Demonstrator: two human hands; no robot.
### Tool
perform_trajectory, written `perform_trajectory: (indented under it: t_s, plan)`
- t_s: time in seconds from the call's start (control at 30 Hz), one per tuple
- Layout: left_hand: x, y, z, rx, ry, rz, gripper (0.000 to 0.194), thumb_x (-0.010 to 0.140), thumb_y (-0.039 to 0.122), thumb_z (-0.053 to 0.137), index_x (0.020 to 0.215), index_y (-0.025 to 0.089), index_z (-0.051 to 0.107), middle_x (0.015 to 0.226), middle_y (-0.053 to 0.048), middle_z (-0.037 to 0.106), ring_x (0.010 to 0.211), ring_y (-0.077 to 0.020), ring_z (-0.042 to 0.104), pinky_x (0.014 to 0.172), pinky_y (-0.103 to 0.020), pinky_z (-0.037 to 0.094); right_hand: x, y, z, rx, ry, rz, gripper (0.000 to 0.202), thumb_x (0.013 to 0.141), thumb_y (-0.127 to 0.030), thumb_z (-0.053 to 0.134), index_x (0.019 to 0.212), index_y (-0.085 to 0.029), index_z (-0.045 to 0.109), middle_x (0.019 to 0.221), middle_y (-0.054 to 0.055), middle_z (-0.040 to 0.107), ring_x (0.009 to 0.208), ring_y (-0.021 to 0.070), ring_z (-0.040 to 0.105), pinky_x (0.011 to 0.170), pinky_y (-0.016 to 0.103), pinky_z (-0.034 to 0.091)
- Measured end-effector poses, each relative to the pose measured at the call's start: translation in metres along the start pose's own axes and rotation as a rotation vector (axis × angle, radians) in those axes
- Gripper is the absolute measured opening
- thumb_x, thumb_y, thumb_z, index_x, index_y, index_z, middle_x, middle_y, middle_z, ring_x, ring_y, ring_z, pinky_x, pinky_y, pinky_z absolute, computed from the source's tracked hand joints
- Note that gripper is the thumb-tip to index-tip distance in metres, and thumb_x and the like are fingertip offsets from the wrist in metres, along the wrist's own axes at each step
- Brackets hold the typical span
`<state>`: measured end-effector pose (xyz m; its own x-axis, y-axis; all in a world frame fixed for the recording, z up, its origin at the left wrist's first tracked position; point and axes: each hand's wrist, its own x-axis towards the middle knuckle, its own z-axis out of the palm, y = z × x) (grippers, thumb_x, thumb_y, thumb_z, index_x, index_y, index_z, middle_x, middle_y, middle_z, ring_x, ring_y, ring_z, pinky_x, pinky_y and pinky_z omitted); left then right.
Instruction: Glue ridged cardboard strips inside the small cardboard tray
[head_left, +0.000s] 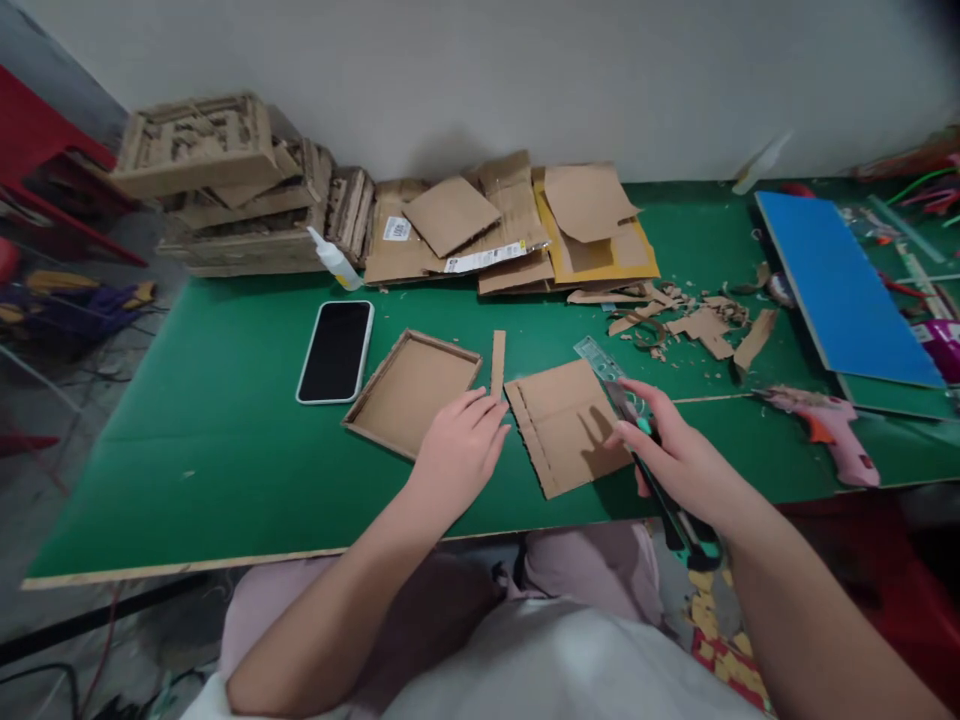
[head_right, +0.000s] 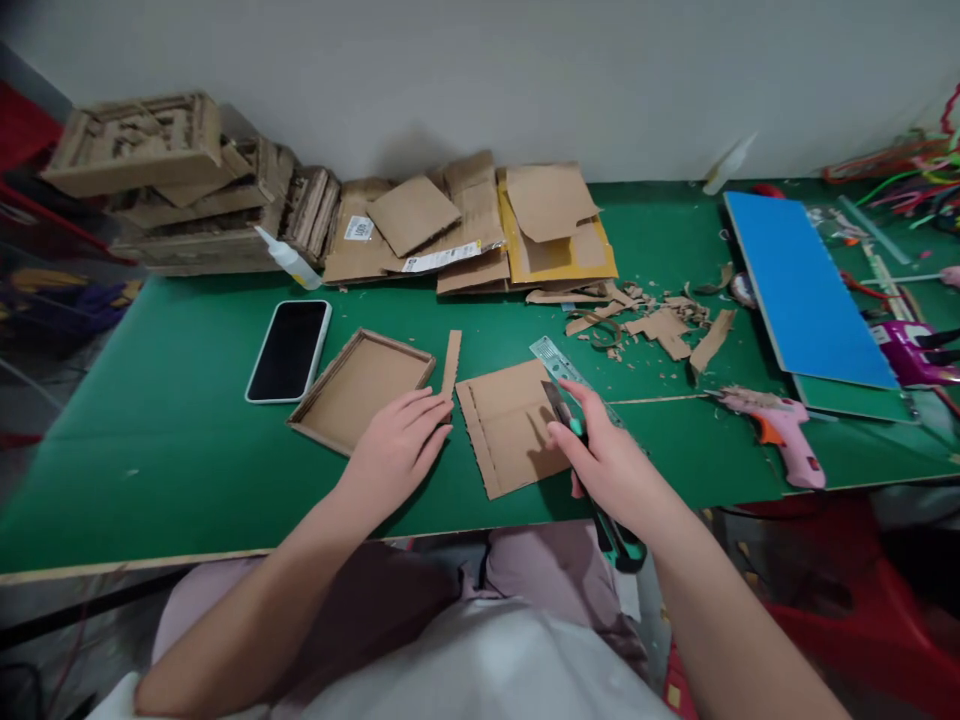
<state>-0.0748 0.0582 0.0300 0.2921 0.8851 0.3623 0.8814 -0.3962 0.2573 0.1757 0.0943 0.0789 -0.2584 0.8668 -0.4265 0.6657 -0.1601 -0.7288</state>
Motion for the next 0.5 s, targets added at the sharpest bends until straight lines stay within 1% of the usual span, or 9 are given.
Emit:
perform_trajectory:
  t_s: [0.1,0.17,0.23,0.27,0.33,0.37,0.4,0.43,0.5]
  plan:
    - [0.005,-0.008,-0.006,0.005,-0.042,-0.032,0.027,0.088,0.021,0.044,0.104,0.01,0.062,0.107,-0.009,0.065,0.104,-0.0228,0.056,0.094,-0.04,0.046,0.013,0.007,0.003,-0.04,0.012,-0.097,0.06,0.087,-0.042,0.041,0.14,-0.028,0.017,0.095,0.004,0.066,0.053,0.0126,0.059,0.055,0.027,0.053]
    - [0.009,-0.012,-0.009,0.021,-0.073,-0.037,0.027,0.089,0.02,0.042,0.105,0.011,0.062,0.108,-0.009,0.065,0.104,-0.0229,0.056,0.093,-0.04,0.046,0.019,0.014,0.003,-0.053,0.032,-0.198,0.066,0.087,-0.034,0.043,0.143,-0.028,0.01,0.113,0.007,0.06,0.065,0.0118,0.062,0.063,0.027,0.054]
    - [0.013,-0.012,-0.01,0.033,-0.11,-0.013,0.028,0.089,0.019,0.042,0.106,0.01,0.062,0.108,-0.01,0.065,0.107,-0.024,0.055,0.092,-0.04,0.046,0.022,0.021,0.004,-0.022,0.049,-0.281,0.071,0.086,-0.028,0.045,0.143,-0.032,0.003,0.127,0.008,0.051,0.066,0.0099,0.062,0.066,0.028,0.055]
    - [0.015,-0.011,-0.008,0.036,-0.132,0.006,0.028,0.089,0.019,0.042,0.107,0.01,0.061,0.108,-0.01,0.065,0.108,-0.025,0.054,0.091,-0.041,0.046,0.024,0.023,0.004,0.007,0.045,-0.307,0.069,0.086,-0.027,0.044,0.143,-0.033,0.006,0.128,0.008,0.05,0.065,0.0094,0.062,0.065,0.028,0.055]
    - [0.017,-0.007,-0.004,0.036,-0.167,0.042,0.028,0.089,0.019,0.042,0.107,0.011,0.061,0.108,-0.01,0.065,0.111,-0.0267,0.052,0.09,-0.041,0.046,0.026,0.024,0.003,0.061,-0.002,-0.33,0.05,0.087,-0.028,0.042,0.137,-0.032,0.032,0.122,0.007,0.055,0.065,0.0102,0.063,0.065,0.029,0.055]
    - [0.018,-0.005,-0.001,0.036,-0.179,0.05,0.028,0.088,0.02,0.042,0.107,0.011,0.061,0.109,-0.011,0.064,0.112,-0.0271,0.051,0.089,-0.042,0.045,0.027,0.024,0.002,0.075,-0.03,-0.322,0.038,0.088,-0.029,0.041,0.126,-0.03,0.047,0.115,0.006,0.059,0.069,0.0116,0.064,0.068,0.029,0.055]
    - [0.018,-0.002,0.002,0.038,-0.187,0.053,0.028,0.088,0.021,0.043,0.108,0.012,0.061,0.111,-0.011,0.063,0.113,-0.0274,0.05,0.089,-0.042,0.045,0.027,0.023,0.001,0.083,-0.047,-0.298,0.03,0.089,-0.031,0.04,0.113,-0.027,0.057,0.109,0.005,0.062,0.075,0.0133,0.065,0.072,0.031,0.055]
    - [0.018,0.001,0.005,0.039,-0.194,0.051,0.028,0.088,0.023,0.045,0.108,0.012,0.061,0.112,-0.012,0.062,0.114,-0.0277,0.05,0.089,-0.042,0.044,0.027,0.022,-0.001,0.097,-0.053,-0.263,0.027,0.089,-0.033,0.041,0.104,-0.025,0.061,0.106,0.005,0.063,0.081,0.0149,0.065,0.076,0.032,0.054]
    - [0.016,0.006,0.01,0.043,-0.213,0.033,0.03,0.086,0.028,0.049,0.109,0.012,0.06,0.116,-0.014,0.06,0.116,-0.0292,0.048,0.091,-0.043,0.043,0.025,0.022,-0.004,0.198,-0.048,-0.193,0.023,0.088,-0.036,0.044,0.102,-0.024,0.059,0.109,0.005,0.062,0.092,0.0179,0.064,0.083,0.035,0.051]
